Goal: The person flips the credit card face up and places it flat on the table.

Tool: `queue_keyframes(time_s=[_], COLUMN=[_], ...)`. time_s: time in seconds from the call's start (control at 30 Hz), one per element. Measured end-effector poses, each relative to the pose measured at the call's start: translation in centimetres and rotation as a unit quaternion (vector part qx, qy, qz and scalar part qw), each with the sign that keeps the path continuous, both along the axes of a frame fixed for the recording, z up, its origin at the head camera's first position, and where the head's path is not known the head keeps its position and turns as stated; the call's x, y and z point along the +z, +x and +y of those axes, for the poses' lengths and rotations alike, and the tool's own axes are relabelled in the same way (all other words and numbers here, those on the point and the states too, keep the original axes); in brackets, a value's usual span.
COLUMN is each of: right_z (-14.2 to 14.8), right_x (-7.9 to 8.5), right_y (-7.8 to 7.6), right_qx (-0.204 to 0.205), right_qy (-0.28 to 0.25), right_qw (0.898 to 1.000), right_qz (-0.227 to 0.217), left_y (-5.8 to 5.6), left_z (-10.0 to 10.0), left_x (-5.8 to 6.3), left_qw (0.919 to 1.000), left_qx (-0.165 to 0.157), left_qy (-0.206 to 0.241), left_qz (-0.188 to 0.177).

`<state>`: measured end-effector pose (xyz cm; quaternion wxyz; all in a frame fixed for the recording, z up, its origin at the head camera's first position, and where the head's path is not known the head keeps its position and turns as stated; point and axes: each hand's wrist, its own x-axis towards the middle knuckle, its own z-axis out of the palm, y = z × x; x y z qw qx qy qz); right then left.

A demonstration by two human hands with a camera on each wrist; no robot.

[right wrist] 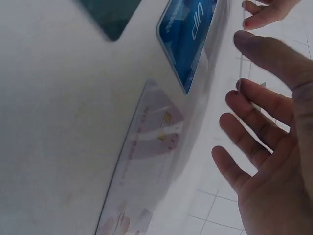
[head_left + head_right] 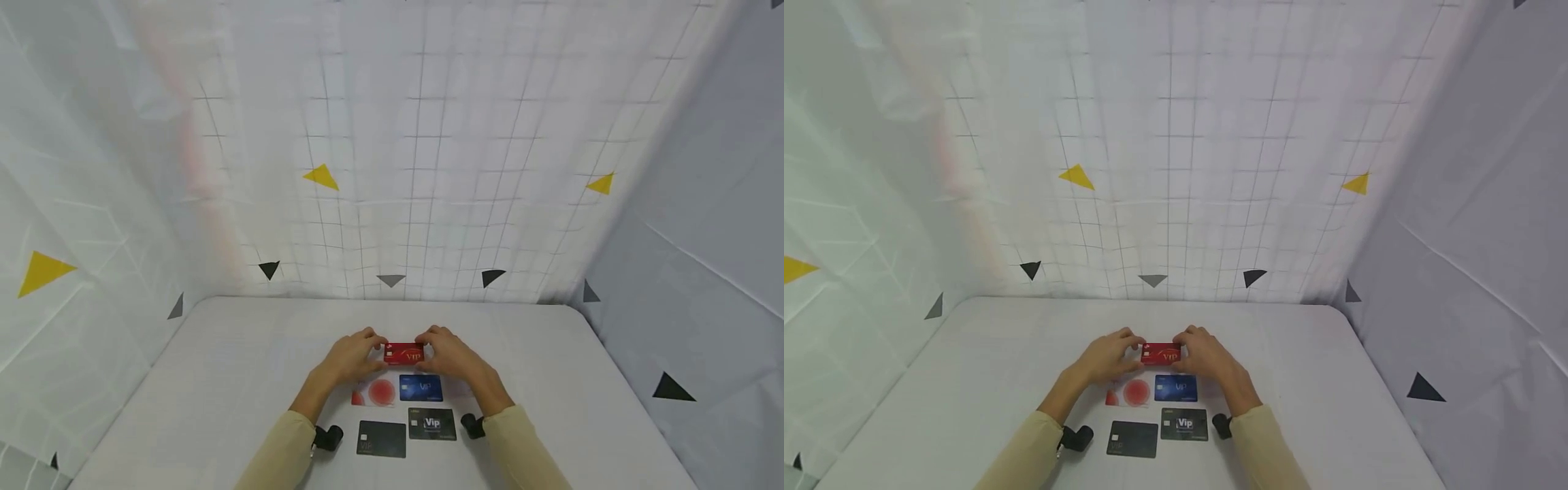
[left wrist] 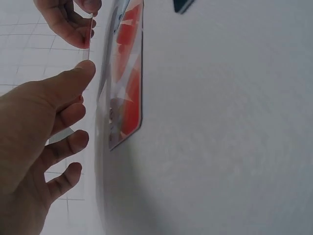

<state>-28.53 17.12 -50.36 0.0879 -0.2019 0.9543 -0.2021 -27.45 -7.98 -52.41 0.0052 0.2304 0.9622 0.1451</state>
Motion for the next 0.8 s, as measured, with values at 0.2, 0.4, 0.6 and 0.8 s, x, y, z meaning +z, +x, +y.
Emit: queue_keyframes(time_s=[0.2, 0.4, 0.6, 0.8], right_z=[0.1, 0.1, 0.2, 0.6], right_x=[-0.7, -1.4, -1.3, -1.5], right_y=[-0.3, -0.3, -0.5, -0.8], right_qx=[0.002, -0.003, -0.007, -0.015], right_qy=[0.009, 0.015, 0.021, 0.017], right_qw=[1.000, 1.000, 1.000, 1.000], right_qz=[-0.004, -0.010, -0.013, -0.016], left_y=[0.0, 0.1, 0.3, 0.1], left_z=[0.6, 0.8, 1.1, 1.3], left_x=[0.1, -0.3, -0.1, 0.1], left_qw=[0.9995, 0.9992, 0.9991, 0.9992], left_qx=[0.004, 0.013, 0.024, 0.025], left_qy=[-0.028, -0.033, -0.027, -0.021], left_qz=[-0.016, -0.016, -0.023, -0.022])
